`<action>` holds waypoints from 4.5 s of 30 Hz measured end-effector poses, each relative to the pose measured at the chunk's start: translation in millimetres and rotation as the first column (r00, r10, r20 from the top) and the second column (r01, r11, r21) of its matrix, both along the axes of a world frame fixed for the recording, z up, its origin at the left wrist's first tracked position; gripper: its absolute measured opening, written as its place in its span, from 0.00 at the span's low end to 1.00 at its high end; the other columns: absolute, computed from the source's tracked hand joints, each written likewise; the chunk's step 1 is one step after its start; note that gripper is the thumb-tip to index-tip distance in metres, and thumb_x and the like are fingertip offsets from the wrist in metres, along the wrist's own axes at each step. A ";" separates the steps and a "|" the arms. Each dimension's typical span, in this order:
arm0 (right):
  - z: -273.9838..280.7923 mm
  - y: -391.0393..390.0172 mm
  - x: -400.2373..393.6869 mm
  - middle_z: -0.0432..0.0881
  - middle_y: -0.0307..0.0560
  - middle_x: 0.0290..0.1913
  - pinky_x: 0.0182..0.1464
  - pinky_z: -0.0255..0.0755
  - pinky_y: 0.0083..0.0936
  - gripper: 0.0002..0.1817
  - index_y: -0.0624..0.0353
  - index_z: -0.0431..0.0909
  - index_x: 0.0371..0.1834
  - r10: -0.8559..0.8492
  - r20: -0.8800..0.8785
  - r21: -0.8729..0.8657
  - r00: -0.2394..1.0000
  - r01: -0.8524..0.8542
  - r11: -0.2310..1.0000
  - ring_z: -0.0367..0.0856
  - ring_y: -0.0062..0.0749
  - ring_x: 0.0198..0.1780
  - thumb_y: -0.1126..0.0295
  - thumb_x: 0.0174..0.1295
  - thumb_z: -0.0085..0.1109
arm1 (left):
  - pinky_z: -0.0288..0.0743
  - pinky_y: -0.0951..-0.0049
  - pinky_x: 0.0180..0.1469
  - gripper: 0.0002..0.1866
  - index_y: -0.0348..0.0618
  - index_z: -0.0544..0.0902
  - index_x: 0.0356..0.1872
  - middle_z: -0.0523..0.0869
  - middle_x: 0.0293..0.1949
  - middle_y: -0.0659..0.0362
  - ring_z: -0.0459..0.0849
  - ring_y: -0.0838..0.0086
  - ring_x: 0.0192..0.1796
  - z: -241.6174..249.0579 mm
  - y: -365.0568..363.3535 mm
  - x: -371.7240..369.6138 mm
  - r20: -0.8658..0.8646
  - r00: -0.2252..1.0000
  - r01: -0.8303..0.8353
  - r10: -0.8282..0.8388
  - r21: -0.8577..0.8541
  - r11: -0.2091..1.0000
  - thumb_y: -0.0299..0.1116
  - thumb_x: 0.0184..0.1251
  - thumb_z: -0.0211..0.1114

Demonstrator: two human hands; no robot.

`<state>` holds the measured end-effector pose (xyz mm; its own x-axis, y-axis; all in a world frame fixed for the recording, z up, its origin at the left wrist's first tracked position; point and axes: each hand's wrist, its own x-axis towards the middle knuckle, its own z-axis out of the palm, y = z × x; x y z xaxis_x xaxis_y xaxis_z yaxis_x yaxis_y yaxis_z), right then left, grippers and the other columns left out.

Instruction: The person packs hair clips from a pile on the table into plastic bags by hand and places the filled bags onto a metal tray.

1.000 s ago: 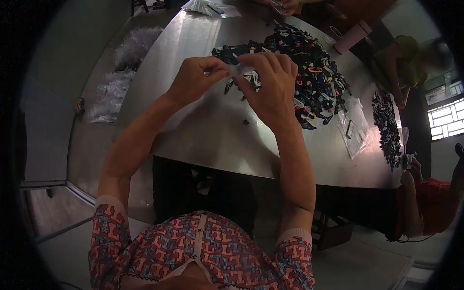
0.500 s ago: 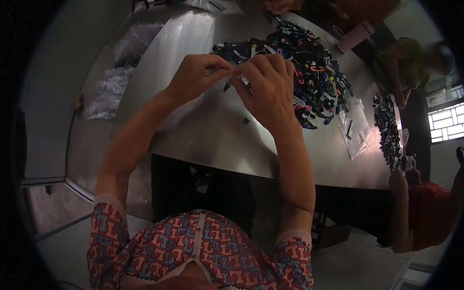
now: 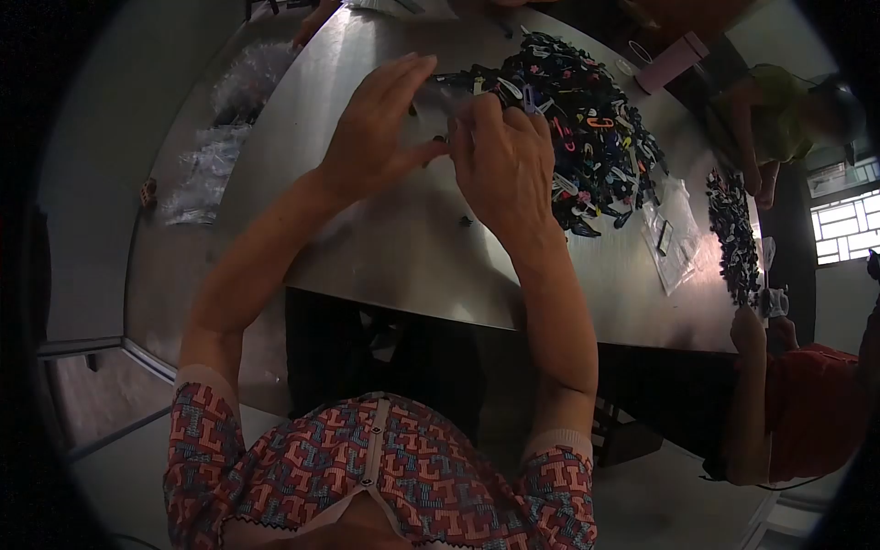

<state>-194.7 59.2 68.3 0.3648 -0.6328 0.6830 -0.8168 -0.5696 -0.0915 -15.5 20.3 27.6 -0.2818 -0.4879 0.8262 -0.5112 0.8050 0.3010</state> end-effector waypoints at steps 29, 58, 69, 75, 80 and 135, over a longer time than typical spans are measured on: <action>10.9 3.3 -16.3 0.85 0.42 0.32 0.42 0.70 0.29 0.16 0.58 0.86 0.39 0.266 0.384 0.238 0.884 -0.373 0.897 0.76 0.32 0.33 0.80 0.49 0.54 | 0.71 0.63 0.60 0.36 0.42 0.64 0.69 0.81 0.46 0.55 0.80 0.62 0.53 -20.2 -16.5 7.7 -0.112 0.956 0.293 -0.271 0.419 0.860 0.20 0.55 0.63; -39.5 -53.5 -71.2 0.89 0.41 0.41 0.42 0.76 0.16 0.11 0.61 0.85 0.50 -0.112 0.439 0.490 0.892 -0.134 0.861 0.83 0.17 0.38 0.71 0.67 0.62 | 0.74 0.62 0.59 0.36 0.42 0.62 0.69 0.82 0.47 0.54 0.81 0.60 0.54 -18.3 -24.2 18.3 -0.104 0.976 0.218 -0.193 0.517 0.828 0.24 0.55 0.60; -10.3 -24.0 -30.5 0.88 0.44 0.44 0.42 0.77 0.14 0.11 0.65 0.82 0.53 -0.026 0.842 0.261 0.539 -0.364 0.894 0.82 0.16 0.39 0.72 0.71 0.58 | 0.75 0.76 0.45 0.38 0.47 0.61 0.73 0.77 0.49 0.59 0.76 0.76 0.53 -25.0 -21.7 15.6 -0.163 0.943 0.328 -0.290 0.600 0.730 0.21 0.59 0.61; -13.7 -12.6 -5.8 0.88 0.44 0.44 0.43 0.75 0.12 0.10 0.65 0.81 0.52 0.168 0.821 0.029 0.546 -0.334 0.942 0.82 0.15 0.40 0.76 0.70 0.58 | 0.73 0.64 0.59 0.38 0.38 0.59 0.71 0.81 0.49 0.54 0.79 0.63 0.54 -22.4 -14.5 7.3 -0.161 0.914 0.396 -0.371 0.544 0.740 0.22 0.56 0.62; -20.6 -15.4 1.6 0.88 0.40 0.38 0.37 0.74 0.13 0.08 0.62 0.85 0.45 0.214 0.714 -0.120 0.667 -0.184 0.976 0.80 0.13 0.32 0.80 0.64 0.63 | 0.72 0.72 0.59 0.39 0.42 0.60 0.73 0.78 0.52 0.59 0.75 0.71 0.60 -19.8 -7.4 4.4 -0.198 0.898 0.425 -0.394 0.625 0.655 0.21 0.58 0.61; -49.0 -40.4 -21.3 0.82 0.42 0.38 0.48 0.72 0.35 0.09 0.53 0.83 0.38 0.162 -0.086 0.240 0.983 -0.137 0.961 0.77 0.42 0.44 0.71 0.54 0.67 | 0.69 0.67 0.63 0.35 0.40 0.64 0.70 0.83 0.46 0.58 0.79 0.71 0.58 -19.5 -30.3 20.3 -0.217 0.932 0.362 -0.290 0.566 0.741 0.23 0.58 0.63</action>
